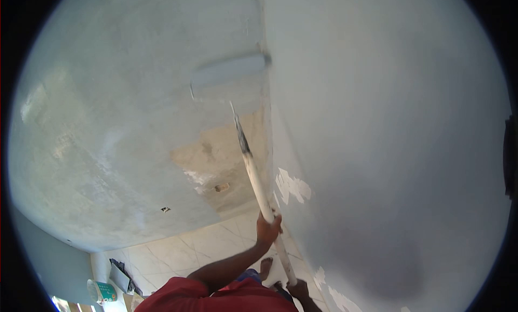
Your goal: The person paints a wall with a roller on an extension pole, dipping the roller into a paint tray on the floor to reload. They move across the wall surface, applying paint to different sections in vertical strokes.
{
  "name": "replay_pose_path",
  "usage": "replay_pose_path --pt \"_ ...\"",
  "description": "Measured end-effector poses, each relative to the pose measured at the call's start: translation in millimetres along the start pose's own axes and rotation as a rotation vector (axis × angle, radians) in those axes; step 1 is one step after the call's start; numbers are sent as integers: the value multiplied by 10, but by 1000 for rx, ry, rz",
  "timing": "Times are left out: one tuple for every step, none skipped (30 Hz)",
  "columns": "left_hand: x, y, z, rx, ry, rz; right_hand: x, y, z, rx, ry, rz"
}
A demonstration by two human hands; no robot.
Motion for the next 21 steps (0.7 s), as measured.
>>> replay_pose_path --pt "-6 167 109 -37 1 -24 97 -216 72 111 -10 92" --pt "-13 341 221 -74 3 -51 214 -494 125 128 -44 210" --pt "-10 560 322 -118 4 -39 209 -507 292 187 2 94" --pt "6 796 401 -162 5 -26 295 -764 352 222 1 95" --pt "29 1046 466 -202 3 -41 352 -960 426 247 15 90" --pt "50 1269 512 -243 1 -53 388 -1123 488 273 30 89" --pt "71 1431 571 -240 -3 -48 409 -1276 535 268 30 94" --pt "101 1593 616 -283 9 -60 447 -1441 558 301 47 108" --pt "124 1671 620 -325 22 -72 468 -1547 572 334 64 121" --pt "126 1607 619 -323 22 -69 455 -1570 602 307 45 96" --pt "122 1476 645 -314 21 -59 421 -1510 610 308 46 99" --pt "116 1340 673 -308 19 -47 354 -1369 614 296 55 81" --pt "107 1183 661 -311 16 -43 288 -1224 599 283 64 63" --pt "80 929 591 -242 -1 -29 240 -1061 536 282 65 68" --pt "54 671 495 -169 -17 -16 177 -818 456 207 23 60" --pt "30 444 387 -103 -19 7 125 -564 365 133 -19 50" --pt "3 215 261 -36 -21 29 87 -311 249 112 -45 47" --pt "-24 -25 126 15 -29 27 58 -83 127 90 -72 44" --pt "-53 -251 -4 65 -38 24 66 57 -22 53 -89 38" --pt "-84 -417 -128 67 -42 25 80 184 -174 17 -107 32" --pt "-111 -624 -253 181 -41 40 80 355 -303 14 -104 34"
Point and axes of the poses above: each hand's wrist, its own z-axis towards the middle knuckle, its own x-axis out of the back of the hand, y = z × x, the point moved 6 cm from there along z, towards the middle knuckle, and after that the axes turned 11 degrees about z, right-handed, at the moved point
